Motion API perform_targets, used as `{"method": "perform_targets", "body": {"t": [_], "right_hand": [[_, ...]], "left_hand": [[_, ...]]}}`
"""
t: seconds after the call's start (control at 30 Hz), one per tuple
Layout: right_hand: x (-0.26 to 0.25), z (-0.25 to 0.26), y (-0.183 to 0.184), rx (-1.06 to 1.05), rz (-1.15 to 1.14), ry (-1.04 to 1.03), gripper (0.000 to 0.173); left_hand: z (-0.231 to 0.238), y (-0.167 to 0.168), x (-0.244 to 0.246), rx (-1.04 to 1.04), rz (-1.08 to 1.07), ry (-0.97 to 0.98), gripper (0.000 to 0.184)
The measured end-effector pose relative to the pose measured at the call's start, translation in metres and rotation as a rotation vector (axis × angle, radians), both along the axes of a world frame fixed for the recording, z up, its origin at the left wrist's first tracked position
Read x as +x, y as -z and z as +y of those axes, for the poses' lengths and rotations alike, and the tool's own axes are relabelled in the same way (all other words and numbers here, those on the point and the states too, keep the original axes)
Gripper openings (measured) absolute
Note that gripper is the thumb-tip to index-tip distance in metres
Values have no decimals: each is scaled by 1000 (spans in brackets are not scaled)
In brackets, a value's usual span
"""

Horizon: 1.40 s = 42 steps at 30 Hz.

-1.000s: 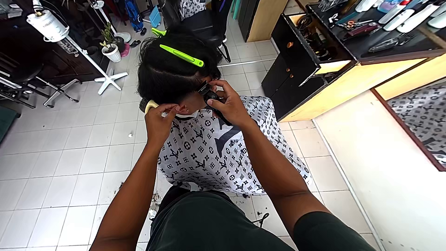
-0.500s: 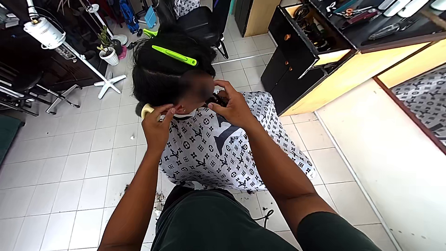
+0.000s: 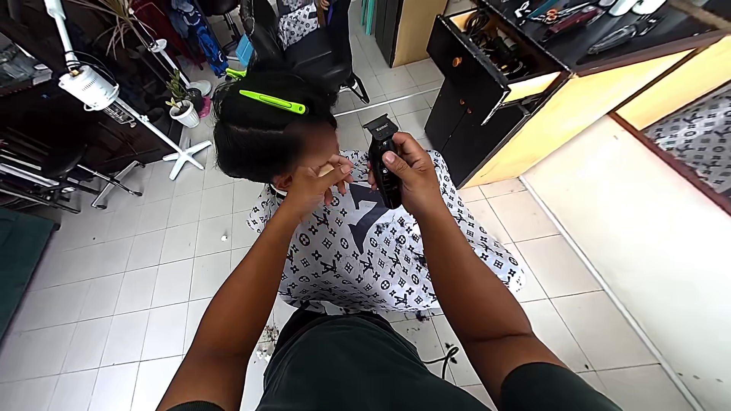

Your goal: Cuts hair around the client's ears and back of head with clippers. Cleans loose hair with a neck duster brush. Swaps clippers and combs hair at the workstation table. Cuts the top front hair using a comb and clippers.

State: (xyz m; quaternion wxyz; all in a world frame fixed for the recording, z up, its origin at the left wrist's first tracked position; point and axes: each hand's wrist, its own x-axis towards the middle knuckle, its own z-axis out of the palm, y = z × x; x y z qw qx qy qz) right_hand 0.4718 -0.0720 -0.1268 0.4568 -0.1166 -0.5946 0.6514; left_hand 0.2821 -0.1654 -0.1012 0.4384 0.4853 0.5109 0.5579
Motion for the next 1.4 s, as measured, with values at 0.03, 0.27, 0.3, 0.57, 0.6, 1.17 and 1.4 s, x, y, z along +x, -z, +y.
{"method": "perform_targets", "body": {"t": [0.03,0.27,0.3,0.57,0.6,1.17,1.4], "right_hand": [[0,1,0,1,-13,5,24],[-25,13,-9,53,-202,-107,37],[-30,15,-11,67,-254,-136,42],[-61,26,-4,102,-338,-240,45],[-63,27,-4,97,-333,-241,45],[-71,27,-3,65,-346,-226,44],[-70,28,0,48,-334,-221,45]], "left_hand": [[1,3,-2,84,20,-29,12],[-38,-8,-8,117,408,-7,14],[-48,-12,-16,279,513,-89,14],[-58,-38,-106,189,526,-725,55],[-57,-34,-110,148,511,-711,60],[-54,-14,-112,101,390,-678,60],[-53,-14,-111,116,391,-664,61]]}}
